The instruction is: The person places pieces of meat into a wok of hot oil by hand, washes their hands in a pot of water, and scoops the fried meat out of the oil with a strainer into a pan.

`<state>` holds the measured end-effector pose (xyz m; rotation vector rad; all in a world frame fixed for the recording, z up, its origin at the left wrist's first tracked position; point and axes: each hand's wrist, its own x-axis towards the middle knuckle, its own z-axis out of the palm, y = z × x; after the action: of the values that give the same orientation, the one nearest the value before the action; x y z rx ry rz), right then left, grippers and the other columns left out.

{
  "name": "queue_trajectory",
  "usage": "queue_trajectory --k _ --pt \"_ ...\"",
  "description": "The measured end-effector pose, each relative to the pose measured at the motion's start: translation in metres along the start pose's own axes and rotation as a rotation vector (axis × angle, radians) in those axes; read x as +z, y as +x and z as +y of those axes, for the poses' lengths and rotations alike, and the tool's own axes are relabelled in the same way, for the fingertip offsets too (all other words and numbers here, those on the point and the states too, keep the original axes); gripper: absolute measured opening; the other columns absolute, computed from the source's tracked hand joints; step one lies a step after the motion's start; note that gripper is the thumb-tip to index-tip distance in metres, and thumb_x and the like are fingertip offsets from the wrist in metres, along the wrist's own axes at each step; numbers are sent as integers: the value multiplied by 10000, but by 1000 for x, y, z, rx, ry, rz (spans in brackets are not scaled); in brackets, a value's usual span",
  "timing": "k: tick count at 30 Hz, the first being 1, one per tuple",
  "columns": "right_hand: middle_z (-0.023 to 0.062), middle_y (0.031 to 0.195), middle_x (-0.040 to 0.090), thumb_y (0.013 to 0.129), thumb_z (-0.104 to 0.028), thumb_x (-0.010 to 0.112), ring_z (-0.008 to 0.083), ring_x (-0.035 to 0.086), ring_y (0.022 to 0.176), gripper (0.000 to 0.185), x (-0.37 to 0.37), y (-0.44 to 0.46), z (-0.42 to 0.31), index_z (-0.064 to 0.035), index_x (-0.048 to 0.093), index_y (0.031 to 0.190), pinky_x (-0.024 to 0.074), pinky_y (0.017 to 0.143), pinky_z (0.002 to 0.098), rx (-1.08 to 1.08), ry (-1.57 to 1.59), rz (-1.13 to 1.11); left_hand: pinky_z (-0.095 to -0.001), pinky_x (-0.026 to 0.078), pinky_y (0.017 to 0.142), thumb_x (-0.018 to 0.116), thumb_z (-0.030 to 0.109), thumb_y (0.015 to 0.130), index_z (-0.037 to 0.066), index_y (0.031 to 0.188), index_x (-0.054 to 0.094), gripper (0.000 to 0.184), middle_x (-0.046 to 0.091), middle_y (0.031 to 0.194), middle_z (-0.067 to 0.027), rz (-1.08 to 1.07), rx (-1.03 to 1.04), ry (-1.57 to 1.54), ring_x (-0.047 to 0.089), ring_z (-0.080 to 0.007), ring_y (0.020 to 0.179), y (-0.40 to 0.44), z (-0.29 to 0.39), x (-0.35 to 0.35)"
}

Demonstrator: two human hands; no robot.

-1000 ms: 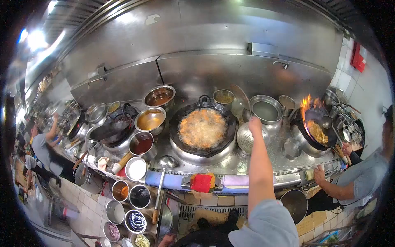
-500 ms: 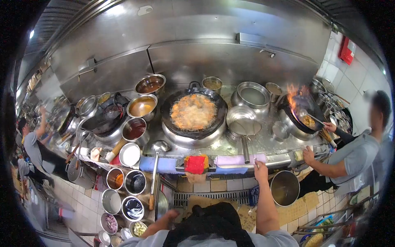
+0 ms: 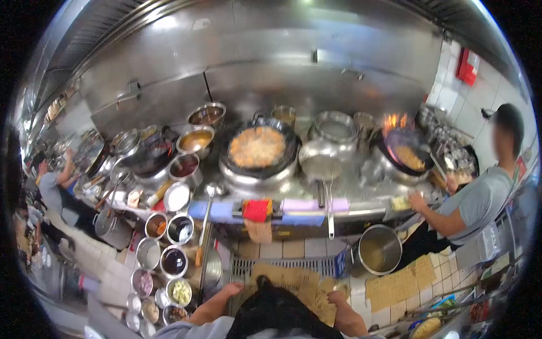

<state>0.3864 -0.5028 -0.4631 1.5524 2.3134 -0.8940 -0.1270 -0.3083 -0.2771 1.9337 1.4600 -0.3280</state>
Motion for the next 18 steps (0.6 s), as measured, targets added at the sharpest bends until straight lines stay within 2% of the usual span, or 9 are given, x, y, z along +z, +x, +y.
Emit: queue_trajectory --k 1,2,3,5,7,9,10,13,18 --pt "87 997 569 725 -261 539 255 532 957 327 44 -15 9 -128 535 1023 419 785 451 -477 -127 82 -395 400 851 319 380 786 115 992 577 424 570 1046 -120 -97 -9 150 532 -269 991 -25 -20 24" --pt "87 997 569 725 -261 539 255 532 957 327 69 -27 -14 -128 535 1023 419 785 451 -488 -97 77 -410 370 894 358 346 772 103 1021 567 406 546 1092 -130 -162 29 239 497 -291 1042 -24 -53 54" --pt "80 997 571 754 -262 512 248 546 932 344 77 -39 -31 -136 498 1073 412 774 461 -90 240 -35 -410 370 894 358 346 772 103 1021 567 406 546 1092 -130 -170 24 249 497 -291 1042 -44 -56 54" --pt "65 996 577 812 -264 460 235 573 881 380 81 -77 -57 -151 425 1173 399 752 481 737 881 -260 -411 345 925 429 308 754 124 1018 572 352 538 1108 -129 10 -283 61 415 -319 1124 -91 -53 55" --pt "60 946 595 834 -245 436 227 590 822 332 65 -109 -71 -148 459 1151 416 717 484 681 1001 -215 -401 342 931 467 276 739 140 1017 575 329 509 1141 -136 52 -286 32 385 -333 1140 -124 -47 46" --pt "58 916 607 818 -192 464 206 596 789 301 58 -124 -76 -144 502 1113 447 659 458 259 342 -69 -391 340 936 504 245 724 155 1017 577 315 479 1174 -142 97 -303 4 355 -346 1157 -137 -55 50" --pt "94 793 629 670 -195 594 216 612 707 256 -6 -136 -115 -93 623 903 490 603 320 502 509 -72 -409 338 933 532 225 700 166 1002 581 311 430 1210 -149 213 -268 -33 336 -342 1167 -141 -62 59" --pt "87 774 629 693 -191 575 197 615 698 220 96 -82 -41 -73 621 872 486 597 312 689 766 43 -457 325 927 575 205 653 168 964 587 313 324 1271 -164 431 -231 -12 297 -353 1178 -172 -49 46" --pt "63 655 556 791 -149 505 148 528 513 123 -15 -51 -109 -51 565 835 401 419 246 681 1113 326 -538 266 925 606 210 594 142 948 562 362 209 1319 -189 664 -241 108 212 -389 1204 -201 -33 43"
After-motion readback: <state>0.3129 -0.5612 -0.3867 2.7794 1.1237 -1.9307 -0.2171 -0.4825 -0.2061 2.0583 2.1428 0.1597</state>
